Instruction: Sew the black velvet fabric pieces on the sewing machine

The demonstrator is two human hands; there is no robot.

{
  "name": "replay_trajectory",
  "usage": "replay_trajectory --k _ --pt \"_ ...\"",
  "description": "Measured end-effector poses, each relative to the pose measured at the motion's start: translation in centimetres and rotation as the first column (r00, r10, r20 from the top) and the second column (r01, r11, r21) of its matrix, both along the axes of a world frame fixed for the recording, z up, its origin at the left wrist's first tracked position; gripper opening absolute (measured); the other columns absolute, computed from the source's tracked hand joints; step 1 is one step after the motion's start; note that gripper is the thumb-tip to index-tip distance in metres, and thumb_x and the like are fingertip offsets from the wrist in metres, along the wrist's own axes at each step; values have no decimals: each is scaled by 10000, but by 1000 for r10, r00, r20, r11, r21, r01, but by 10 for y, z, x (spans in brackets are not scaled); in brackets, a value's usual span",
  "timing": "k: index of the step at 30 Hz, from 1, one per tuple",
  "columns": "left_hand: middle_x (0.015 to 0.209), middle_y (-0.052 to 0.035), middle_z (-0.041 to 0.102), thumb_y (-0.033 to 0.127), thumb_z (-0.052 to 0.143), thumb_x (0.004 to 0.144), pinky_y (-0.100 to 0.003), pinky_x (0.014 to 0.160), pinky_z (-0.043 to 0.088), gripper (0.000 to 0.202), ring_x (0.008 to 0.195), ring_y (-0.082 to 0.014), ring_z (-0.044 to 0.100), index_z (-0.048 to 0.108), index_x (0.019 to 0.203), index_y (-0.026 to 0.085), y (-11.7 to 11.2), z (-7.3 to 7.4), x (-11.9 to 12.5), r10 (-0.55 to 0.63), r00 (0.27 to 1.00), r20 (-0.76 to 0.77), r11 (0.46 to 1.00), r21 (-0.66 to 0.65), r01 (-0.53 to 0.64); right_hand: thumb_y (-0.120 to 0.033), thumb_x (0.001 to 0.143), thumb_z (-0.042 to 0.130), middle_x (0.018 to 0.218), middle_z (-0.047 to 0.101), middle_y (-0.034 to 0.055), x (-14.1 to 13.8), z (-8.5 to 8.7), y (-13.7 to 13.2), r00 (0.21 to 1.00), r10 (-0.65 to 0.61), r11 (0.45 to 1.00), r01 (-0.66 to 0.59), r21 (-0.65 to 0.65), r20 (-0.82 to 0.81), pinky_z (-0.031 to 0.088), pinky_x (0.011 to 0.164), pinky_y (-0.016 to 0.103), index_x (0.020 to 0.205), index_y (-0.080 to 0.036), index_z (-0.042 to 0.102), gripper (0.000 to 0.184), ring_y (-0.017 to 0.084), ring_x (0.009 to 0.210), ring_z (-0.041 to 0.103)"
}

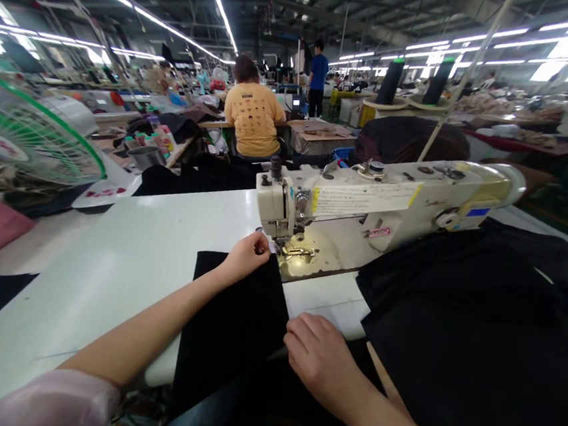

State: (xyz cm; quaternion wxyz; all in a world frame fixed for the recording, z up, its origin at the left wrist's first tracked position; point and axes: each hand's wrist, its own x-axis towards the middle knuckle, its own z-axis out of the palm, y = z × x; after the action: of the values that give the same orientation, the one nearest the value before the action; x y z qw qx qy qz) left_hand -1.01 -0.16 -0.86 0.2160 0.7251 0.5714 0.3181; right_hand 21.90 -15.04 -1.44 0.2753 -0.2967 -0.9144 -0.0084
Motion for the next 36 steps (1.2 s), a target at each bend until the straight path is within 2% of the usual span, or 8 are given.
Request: replay_trajectory --k 5,14,19,22,24,27,31,36 --pt "713 1 631 115 584 741 -271 624 451 138 654 -151 602 493 787 208 18 0 12 51 999 11 997 -60 -50 -20 879 451 932 700 85 -4 -1 3 999 -22 1000 21 -19 -31 527 779 380 921 -161 639 238 232 891 636" --pt "733 -11 643 118 597 788 -282 640 476 141 686 -173 629 513 873 194 19 7 15 68 993 -95 996 -54 -74 -30 873 477 930 711 85 -4 -1 5 999 -10 998 8 -61 -30 551 818 401 943 -172 643 230 240 897 655" --pt "1023 -147 649 124 593 837 -454 894 474 145 1043 -307 599 557 974 157 -19 23 20 163 960 -227 986 80 -148 -47 897 467 1046 729 114 3 3 2 1000 26 997 -26 -78 -4 568 884 431 1041 -149 665 266 258 987 660" --pt "1025 -114 653 142 551 888 -439 906 495 77 1029 -278 603 606 925 182 -77 24 20 -122 919 -375 972 141 187 -41 893 464 1123 724 132 9 5 -2 999 36 996 -35 -85 3 566 931 443 1136 -127 656 321 266 1057 653" --pt "1016 -90 680 159 525 911 -393 879 534 121 988 -242 632 636 941 197 -117 17 18 -403 814 -419 865 116 488 -43 889 467 1153 719 131 10 5 -4 999 40 994 -38 -104 14 564 952 442 1182 -133 649 356 268 1089 647" --pt "1197 -142 681 125 498 899 -430 946 552 298 1127 -278 621 629 1166 152 -147 3 11 -470 742 -479 780 168 603 -43 882 476 1195 708 137 9 6 0 999 36 989 -30 -142 35 558 975 452 1219 -124 642 385 275 1117 638" --pt "1244 -186 671 107 471 911 -460 985 555 353 1156 -298 622 617 1231 83 -128 0 3 -452 708 -544 753 193 629 -56 881 512 1252 683 146 3 4 17 999 3 987 5 -162 50 530 1015 478 1258 -109 630 398 283 1152 613" --pt "1184 -150 698 133 457 945 -442 953 573 317 1122 -261 642 658 1190 148 -87 12 -3 -472 716 -513 756 181 629 -74 874 557 1240 671 132 -6 5 51 995 -8 988 23 -152 98 495 1033 472 1240 -130 641 380 277 1158 578"
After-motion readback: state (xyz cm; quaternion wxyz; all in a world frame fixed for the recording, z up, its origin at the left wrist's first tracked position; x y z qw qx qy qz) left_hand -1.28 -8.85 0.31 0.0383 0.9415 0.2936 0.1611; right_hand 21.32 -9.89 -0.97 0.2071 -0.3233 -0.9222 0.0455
